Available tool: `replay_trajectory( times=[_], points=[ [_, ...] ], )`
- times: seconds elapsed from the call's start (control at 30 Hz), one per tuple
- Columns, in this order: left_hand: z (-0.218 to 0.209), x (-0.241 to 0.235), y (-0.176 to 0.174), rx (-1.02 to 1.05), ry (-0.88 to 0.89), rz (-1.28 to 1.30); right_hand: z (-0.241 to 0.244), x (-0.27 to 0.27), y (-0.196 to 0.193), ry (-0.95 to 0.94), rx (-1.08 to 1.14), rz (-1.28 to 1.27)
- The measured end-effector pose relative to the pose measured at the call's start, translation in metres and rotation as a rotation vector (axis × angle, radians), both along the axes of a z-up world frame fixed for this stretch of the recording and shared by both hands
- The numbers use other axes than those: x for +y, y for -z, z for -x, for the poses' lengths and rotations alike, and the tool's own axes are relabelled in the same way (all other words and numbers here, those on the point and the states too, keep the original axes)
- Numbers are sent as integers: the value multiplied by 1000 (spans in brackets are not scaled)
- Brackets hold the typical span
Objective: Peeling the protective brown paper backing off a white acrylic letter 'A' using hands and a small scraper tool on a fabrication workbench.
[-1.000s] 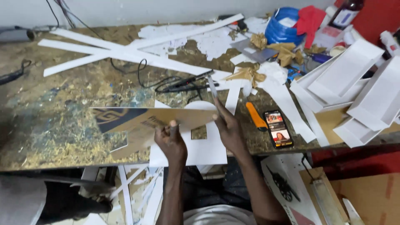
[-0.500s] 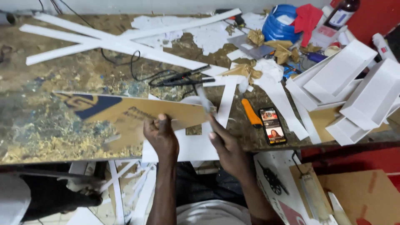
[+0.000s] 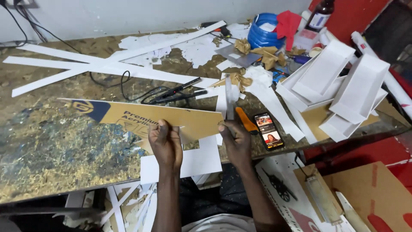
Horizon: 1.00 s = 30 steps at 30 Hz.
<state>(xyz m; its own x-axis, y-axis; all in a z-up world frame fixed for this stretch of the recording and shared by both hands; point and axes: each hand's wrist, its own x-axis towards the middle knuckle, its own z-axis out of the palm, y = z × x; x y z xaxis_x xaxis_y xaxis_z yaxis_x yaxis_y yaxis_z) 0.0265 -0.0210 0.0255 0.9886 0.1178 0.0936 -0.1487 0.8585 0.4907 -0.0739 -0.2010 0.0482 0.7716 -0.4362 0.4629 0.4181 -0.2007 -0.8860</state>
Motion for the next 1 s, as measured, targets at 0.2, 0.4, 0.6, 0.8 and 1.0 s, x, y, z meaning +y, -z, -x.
replay_trajectory(
  times=[0.2, 0.4, 0.6, 0.8, 1.0],
  points=[
    [-19, -2, 8, 148, 228, 64, 2, -1, -36, 237, -29, 151],
    [36, 4, -9, 239, 333, 25, -4, -20, -40, 307, -141, 319],
    [53, 34, 7, 202, 245, 71, 3, 11, -54, 308, -271, 409],
    [92, 21, -17, 213, 179, -210, 0, 21, -79, 370, -405, 547],
    [75, 19, -32, 49, 304, 197, 2, 21, -79, 368, -460, 544]
  ],
)
